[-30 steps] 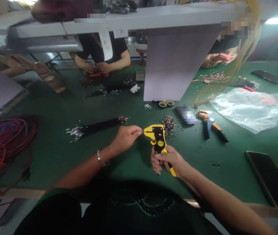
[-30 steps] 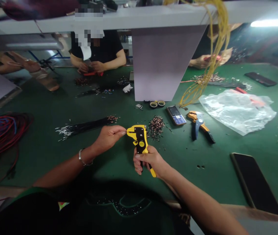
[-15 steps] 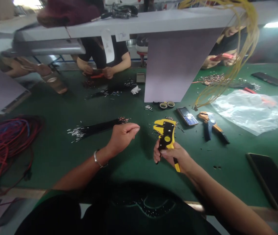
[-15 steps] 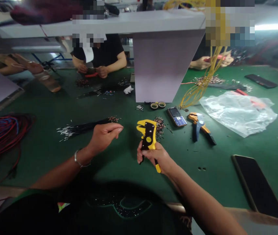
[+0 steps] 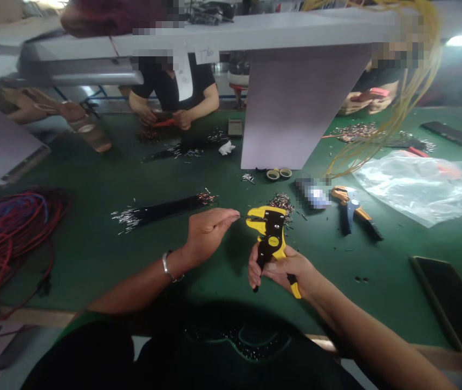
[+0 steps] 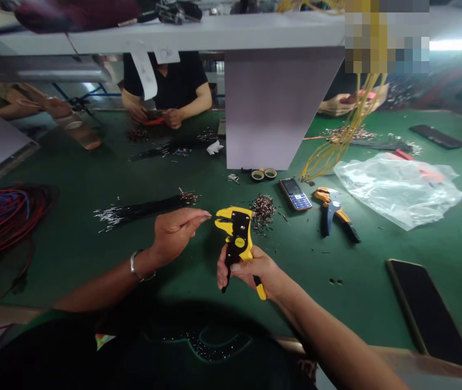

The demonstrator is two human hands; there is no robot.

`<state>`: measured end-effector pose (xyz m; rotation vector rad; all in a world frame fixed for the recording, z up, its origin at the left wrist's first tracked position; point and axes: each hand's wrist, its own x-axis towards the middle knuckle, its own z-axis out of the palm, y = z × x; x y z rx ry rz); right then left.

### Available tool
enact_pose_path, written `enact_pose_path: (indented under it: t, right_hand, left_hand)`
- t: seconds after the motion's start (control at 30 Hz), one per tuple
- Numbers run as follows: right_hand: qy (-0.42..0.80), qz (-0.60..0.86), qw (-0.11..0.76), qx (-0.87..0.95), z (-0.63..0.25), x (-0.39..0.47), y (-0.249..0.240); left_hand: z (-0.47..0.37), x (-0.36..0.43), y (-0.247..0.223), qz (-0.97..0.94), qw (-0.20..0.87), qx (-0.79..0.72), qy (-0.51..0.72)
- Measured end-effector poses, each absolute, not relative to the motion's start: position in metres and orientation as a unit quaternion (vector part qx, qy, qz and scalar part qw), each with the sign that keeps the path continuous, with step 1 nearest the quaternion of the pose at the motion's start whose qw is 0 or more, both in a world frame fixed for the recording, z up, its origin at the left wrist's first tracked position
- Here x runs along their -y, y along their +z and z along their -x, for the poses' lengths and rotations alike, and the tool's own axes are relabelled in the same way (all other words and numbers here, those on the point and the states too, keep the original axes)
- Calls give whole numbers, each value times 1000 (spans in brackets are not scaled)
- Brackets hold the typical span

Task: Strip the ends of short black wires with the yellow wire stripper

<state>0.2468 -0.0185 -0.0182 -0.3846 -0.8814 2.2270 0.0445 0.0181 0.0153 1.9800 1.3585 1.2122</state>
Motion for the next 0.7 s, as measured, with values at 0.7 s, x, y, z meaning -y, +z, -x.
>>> enact_pose_path:
  t: [0.7]
  right_hand:
    - [861,133,357,338,-244,25,-20]
  left_hand:
    - [-50,-12,9,-712,211,-466,481]
